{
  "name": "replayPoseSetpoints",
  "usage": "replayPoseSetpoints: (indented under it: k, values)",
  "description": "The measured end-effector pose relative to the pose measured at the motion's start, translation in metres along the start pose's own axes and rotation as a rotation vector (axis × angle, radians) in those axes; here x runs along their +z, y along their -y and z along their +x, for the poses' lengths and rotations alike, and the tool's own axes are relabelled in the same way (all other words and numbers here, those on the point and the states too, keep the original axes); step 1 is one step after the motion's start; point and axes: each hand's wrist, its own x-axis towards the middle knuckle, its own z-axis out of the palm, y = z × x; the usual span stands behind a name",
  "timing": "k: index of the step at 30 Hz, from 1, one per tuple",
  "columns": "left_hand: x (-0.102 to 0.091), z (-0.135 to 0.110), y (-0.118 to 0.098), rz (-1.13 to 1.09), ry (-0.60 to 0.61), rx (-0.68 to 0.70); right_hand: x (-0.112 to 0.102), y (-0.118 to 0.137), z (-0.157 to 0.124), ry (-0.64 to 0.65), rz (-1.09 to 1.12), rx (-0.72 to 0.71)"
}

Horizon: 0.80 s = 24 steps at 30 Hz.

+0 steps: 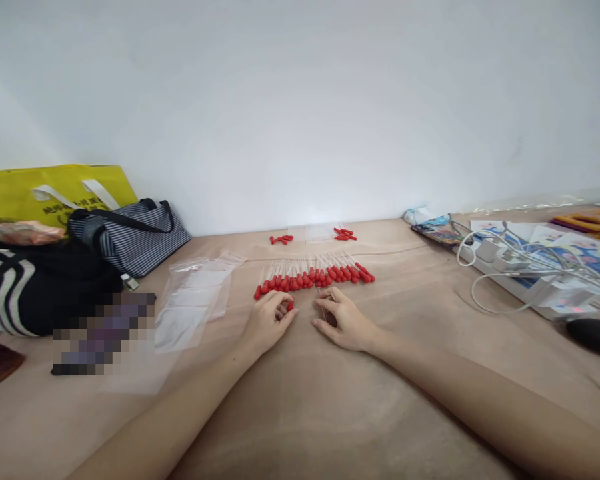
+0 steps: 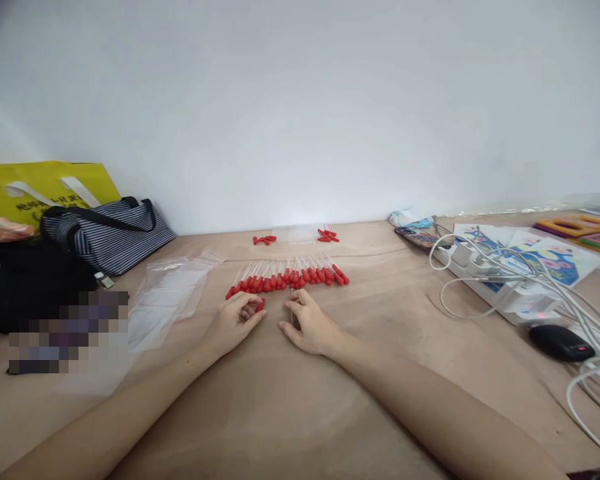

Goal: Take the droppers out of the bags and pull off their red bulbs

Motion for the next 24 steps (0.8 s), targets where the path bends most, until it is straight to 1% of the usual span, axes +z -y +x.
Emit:
replayPoseSetpoints:
  k: [2,4,9,11,13,16,18,20,22,24]
  values:
    - [0.000,-0.001,0.000,-0.028,-0.013,-0.017,0.001,-0.001,0.000,-0.020,0.014,-0.006]
    - [0.000,-0.001,0.000,-0.007,-0.049,-0.032,0.001,-0.003,-0.001,-0.057,0.036,-0.006]
    - [-0.005,0.002,0.004,0.223,-0.220,-0.049,-0.002,-0.009,-0.004,-0.154,0.049,0.069]
    - [-0.009,0.005,0.008,0.309,-0.251,-0.066,-0.007,-0.012,-0.007,-0.159,0.011,0.060]
    - [-0.012,0.011,0.011,0.396,-0.260,-0.076,-0.013,-0.015,-0.011,-0.119,-0.056,0.001]
    - [-0.013,0.021,0.016,0.461,-0.247,-0.097,-0.023,-0.019,-0.017,0.017,-0.180,-0.082]
    - [-0.012,0.027,0.019,0.462,-0.229,-0.107,-0.028,-0.021,-0.019,0.097,-0.243,-0.093]
    - [-0.010,0.032,0.021,0.460,-0.219,-0.110,-0.031,-0.021,-0.021,0.151,-0.276,-0.081]
    - [-0.008,0.035,0.023,0.459,-0.217,-0.110,-0.032,-0.020,-0.021,0.189,-0.285,-0.074]
    - [-0.005,0.037,0.025,0.457,-0.213,-0.101,-0.031,-0.019,-0.020,0.199,-0.287,-0.077]
